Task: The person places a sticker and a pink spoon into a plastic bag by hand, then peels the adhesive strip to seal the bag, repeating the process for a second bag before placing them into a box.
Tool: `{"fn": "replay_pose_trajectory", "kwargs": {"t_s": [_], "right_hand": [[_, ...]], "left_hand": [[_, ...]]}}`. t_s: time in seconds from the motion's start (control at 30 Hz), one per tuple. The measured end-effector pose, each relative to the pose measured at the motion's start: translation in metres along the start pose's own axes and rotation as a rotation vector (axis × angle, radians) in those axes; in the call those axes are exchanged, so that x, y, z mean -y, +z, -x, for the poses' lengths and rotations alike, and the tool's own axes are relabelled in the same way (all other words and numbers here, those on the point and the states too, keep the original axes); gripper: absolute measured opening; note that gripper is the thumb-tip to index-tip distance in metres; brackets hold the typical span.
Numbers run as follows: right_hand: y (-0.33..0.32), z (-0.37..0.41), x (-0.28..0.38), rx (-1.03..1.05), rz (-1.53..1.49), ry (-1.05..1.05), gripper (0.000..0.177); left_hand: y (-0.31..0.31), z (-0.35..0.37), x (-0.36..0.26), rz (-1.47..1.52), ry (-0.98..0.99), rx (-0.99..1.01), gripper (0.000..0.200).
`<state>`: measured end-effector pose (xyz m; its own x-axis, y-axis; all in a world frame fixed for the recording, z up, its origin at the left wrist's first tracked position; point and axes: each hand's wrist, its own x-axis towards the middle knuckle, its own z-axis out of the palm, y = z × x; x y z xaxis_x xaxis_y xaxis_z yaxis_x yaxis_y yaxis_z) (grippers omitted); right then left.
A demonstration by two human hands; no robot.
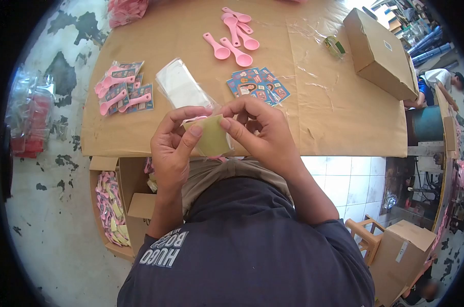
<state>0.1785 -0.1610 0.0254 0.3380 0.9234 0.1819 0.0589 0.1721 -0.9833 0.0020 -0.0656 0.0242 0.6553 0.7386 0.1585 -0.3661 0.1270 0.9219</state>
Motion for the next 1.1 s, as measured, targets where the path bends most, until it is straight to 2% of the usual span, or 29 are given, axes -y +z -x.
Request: {"fn": "replay_pose_trajectory", "kwargs": {"t_s": [0.07,0.27,0.43,0.77,0.87,0.93,1.07,1.1], "right_hand": [[-0.003,0.000,0.000,0.013,-0.064,0.049,0.017],[-0.010,-0.001,0.008,0.045,-0.156,0.072,0.018],[-0.012,0.000,0.016,0.013,-0.222,0.108,0.017],[-0.012,0.002,0.022,0.055,-0.125,0.113,0.019],[-0.006,0.003,0.017,-0.006,-0.154,0.074,0.013],[-0.008,0.001,0.010,0.040,-0.194,-0.055,0.009],[-0.007,0.002,0.017,0.074,-0.225,-0.006,0.011],[-0.008,0.000,0.015,0.098,-0.185,-0.064,0.011]], "left_hand": [[0.000,-0.001,0.001,-0.068,0.011,-0.067,0.024],[0.004,-0.001,-0.003,-0.059,-0.065,-0.096,0.022],[0.003,-0.002,0.003,-0.074,-0.023,-0.080,0.023],[-0.007,0.001,0.008,-0.070,0.034,-0.085,0.026],[-0.007,0.005,0.005,-0.083,0.072,-0.095,0.020],[-0.016,0.010,0.005,-0.082,0.101,-0.071,0.018],[-0.018,0.012,0.003,-0.128,0.181,-0.031,0.013],[-0.019,0.012,0.003,-0.128,0.182,-0.032,0.013]]}}
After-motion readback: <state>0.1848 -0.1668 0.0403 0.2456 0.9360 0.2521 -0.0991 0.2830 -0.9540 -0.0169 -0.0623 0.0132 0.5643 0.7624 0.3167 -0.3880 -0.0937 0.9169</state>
